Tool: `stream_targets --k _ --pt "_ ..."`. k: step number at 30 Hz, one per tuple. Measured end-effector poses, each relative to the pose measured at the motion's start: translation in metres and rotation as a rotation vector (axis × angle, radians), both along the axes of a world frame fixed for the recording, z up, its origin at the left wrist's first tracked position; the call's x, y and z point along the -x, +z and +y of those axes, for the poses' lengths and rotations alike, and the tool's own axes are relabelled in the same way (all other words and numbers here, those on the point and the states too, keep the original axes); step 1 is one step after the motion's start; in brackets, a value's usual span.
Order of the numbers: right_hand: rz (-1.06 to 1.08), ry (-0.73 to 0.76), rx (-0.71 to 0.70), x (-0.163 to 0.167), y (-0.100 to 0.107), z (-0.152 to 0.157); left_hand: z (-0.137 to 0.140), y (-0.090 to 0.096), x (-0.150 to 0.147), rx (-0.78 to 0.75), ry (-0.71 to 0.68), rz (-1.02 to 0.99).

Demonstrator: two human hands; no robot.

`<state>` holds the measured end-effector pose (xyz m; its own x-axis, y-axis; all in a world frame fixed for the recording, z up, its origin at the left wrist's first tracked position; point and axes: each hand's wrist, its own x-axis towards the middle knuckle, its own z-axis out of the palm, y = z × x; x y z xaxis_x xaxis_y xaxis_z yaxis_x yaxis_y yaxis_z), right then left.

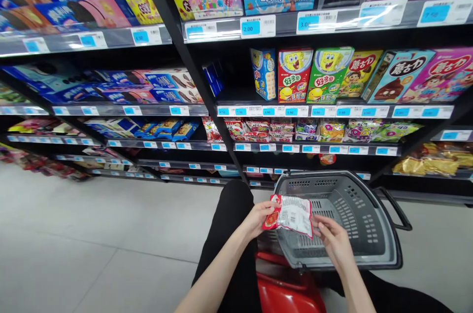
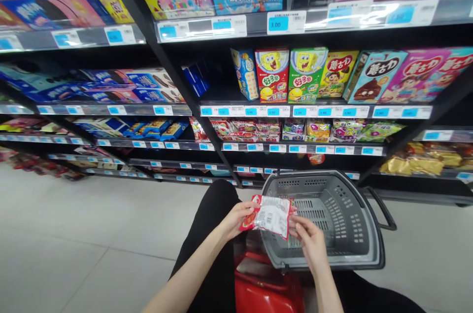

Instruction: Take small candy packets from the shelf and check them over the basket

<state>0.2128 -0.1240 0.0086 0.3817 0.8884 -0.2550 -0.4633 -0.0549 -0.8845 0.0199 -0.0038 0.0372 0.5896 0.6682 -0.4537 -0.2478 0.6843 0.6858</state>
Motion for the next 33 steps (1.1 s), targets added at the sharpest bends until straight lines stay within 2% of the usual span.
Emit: stream_targets --k 5,7,11,15,20,24,30,33 --pt "-0.315 -0.001 -0.194 0.009 -0.005 0.006 -0.003 -0.005 -0.002 0.028 -0.005 -0.020" --pt "-0.429 -0.044 -0.217 0.017 -0.012 0.009 -0.003 -0.008 -0.003 0.042 -0.007 -0.030" --pt "-0.670 -0.141 -0.170 0.020 -0.022 0.010 0.000 -0.005 -0.001 0.072 -0.063 -0.109" --pt "-0.773 -0.245 -0.005 0.007 -0.014 0.007 0.000 0.003 0.000 0.040 -0.214 -0.138" --pt "-0.624 -0.185 0.223 -0.006 -0.012 0.001 -0.006 -0.003 -0.006 -0.052 -0.404 0.151" --pt "-0.446 -0.170 0.294 -0.009 -0.024 0.001 -0.008 -0.011 -0.008 -0.108 -0.497 0.313" --pt "-0.129 -0.214 0.306 -0.003 -0.028 0.002 -0.003 -0.011 -0.009 -0.162 -0.471 0.319" --pt "-0.082 -0.217 0.296 -0.003 -0.026 0.002 -0.003 -0.011 -0.011 -0.141 -0.449 0.302"
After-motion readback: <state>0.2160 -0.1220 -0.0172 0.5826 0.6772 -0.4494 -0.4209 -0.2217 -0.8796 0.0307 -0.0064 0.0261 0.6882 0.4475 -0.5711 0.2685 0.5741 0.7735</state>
